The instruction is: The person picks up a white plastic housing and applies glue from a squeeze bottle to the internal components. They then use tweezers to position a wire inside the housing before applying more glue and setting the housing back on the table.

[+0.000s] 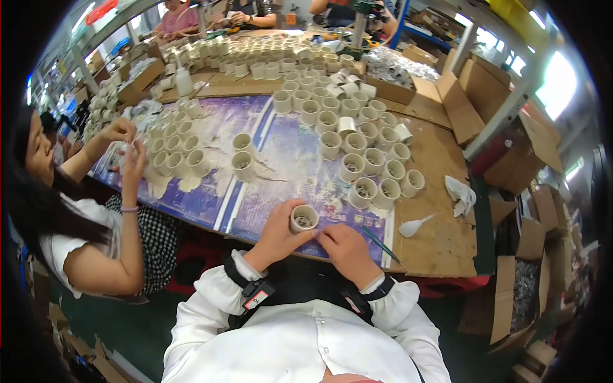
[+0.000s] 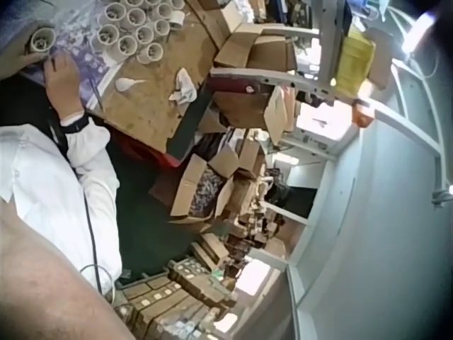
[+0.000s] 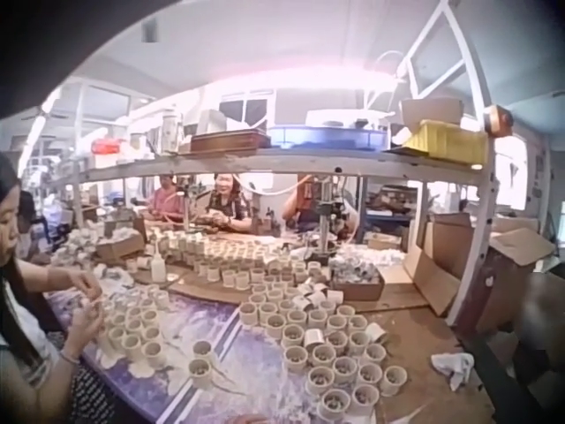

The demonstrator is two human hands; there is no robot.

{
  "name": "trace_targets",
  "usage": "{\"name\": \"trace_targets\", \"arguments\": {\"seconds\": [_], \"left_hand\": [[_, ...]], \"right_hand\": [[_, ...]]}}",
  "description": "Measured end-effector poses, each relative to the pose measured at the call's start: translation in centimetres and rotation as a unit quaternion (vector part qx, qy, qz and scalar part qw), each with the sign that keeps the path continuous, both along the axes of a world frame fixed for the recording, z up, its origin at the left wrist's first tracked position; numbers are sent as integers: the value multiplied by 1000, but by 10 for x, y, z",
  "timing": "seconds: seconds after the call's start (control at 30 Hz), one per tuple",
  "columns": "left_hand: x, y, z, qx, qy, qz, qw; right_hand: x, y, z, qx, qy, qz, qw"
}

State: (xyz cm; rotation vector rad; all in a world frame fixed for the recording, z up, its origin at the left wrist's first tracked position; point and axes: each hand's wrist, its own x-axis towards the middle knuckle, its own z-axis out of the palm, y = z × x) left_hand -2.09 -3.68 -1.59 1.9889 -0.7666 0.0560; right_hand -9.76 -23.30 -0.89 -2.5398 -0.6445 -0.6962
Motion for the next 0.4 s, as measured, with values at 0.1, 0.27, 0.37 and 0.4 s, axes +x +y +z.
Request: {"name": "trace_targets", "arguments": {"seconds": [0.1, 0.27, 0.37, 0.4], "left_hand": [[2, -1, -4, -4, -78, 12, 997], [-2, 1, -2, 31, -161, -24, 986], [-7, 2, -8, 45, -54, 60, 996], [-4, -1, -11, 41, -29, 64, 997]], "right_hand": [[4, -1, -9, -13, -22, 15, 1000], [8, 9, -25, -20, -44, 6, 999], [3, 10, -22, -38, -38, -9, 999], [0, 7, -22, -39, -29, -11, 999]]}}
